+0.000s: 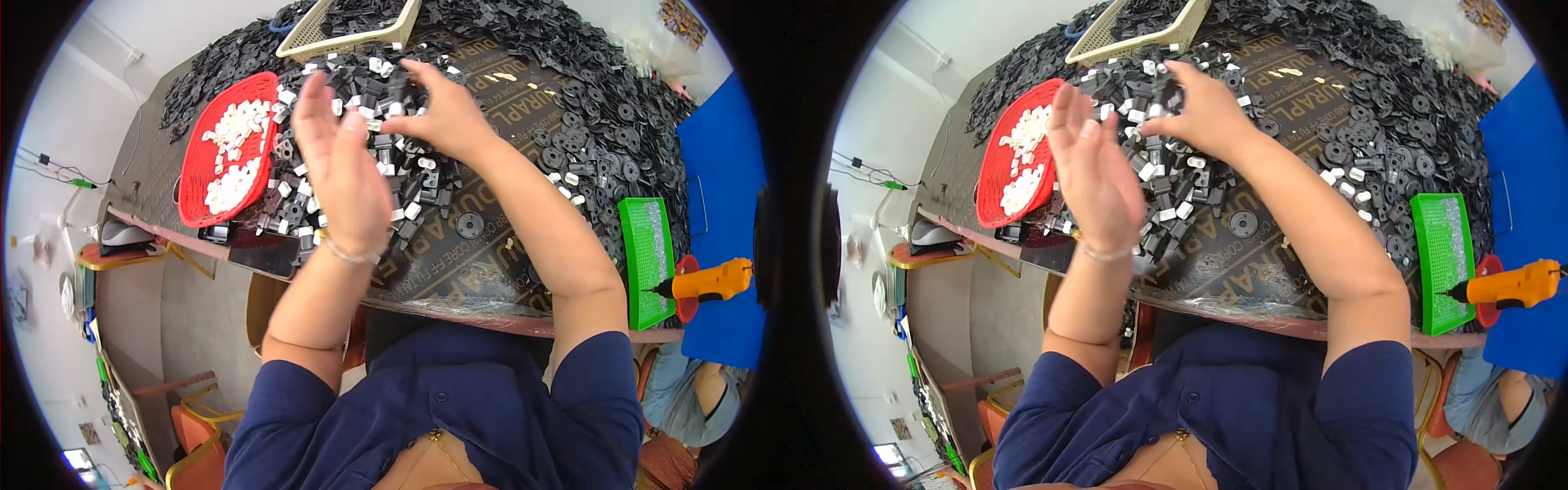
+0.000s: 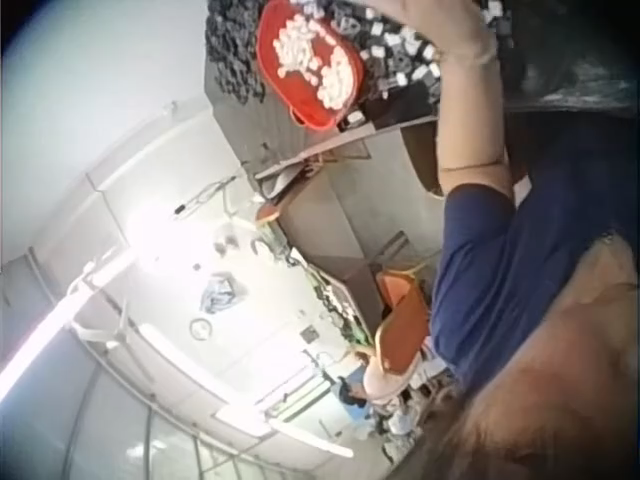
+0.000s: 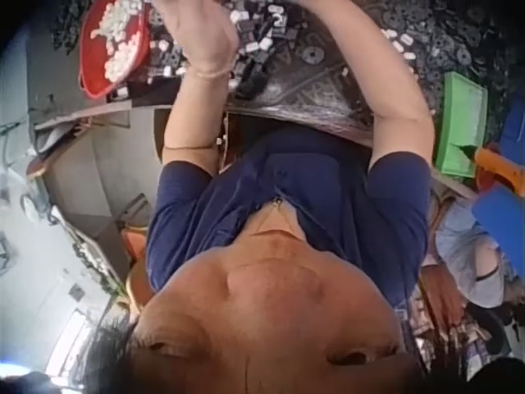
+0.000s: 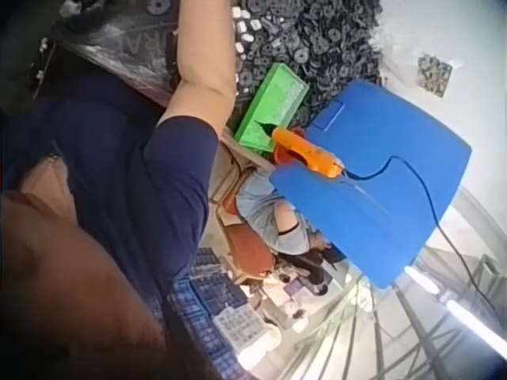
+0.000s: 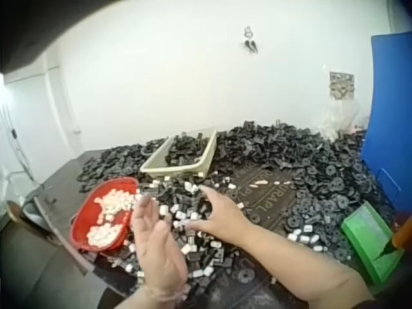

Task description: Assembling white plastic components into black plastic housings at a factory workbench.

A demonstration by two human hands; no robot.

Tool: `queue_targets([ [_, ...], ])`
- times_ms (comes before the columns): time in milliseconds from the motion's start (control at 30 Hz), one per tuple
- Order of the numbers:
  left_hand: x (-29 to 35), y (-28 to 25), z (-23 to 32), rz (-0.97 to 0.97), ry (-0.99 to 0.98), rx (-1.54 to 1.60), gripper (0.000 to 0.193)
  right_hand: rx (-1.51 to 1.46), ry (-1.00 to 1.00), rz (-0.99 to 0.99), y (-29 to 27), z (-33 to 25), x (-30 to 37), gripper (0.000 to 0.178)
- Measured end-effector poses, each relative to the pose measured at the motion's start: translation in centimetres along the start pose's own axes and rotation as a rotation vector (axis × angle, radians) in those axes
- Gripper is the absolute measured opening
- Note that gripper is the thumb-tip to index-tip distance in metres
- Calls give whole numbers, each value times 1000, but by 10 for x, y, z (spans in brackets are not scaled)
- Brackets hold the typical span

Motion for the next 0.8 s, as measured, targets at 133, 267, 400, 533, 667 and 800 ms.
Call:
queue_targets([
  [133,-85,-94,-19,-119,71,-664,46,172,-319,58,6,-2,-6,88],
  [267,-171,-263,-31,-606,-219,-1579,59,424,-258,103,-72,-5,18,47],
  [400,-161,-321,-37,-920,-675,-1855,77,336,104,368,-182,33,76,31],
  [533,-150,-338,-67,-910,-662,-1587,65,364,298,554,-226,41,133,29],
  [667,-171,-373,-98,-938,-493,-1613,34,494,378,536,-234,51,151,26],
  [800,-179,-342,-87,-492,-484,-1417,15,612,356,448,-243,57,152,23],
])
Point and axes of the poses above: each hand's wrist, its own x-axis away from the middle knuckle, its own y-axis out of the palm, z = x × y, the point moved 1 cm from there along -x, towards the middle knuckle, and after that the axes turned 12 degrees about -x, right-handed, at the moved point
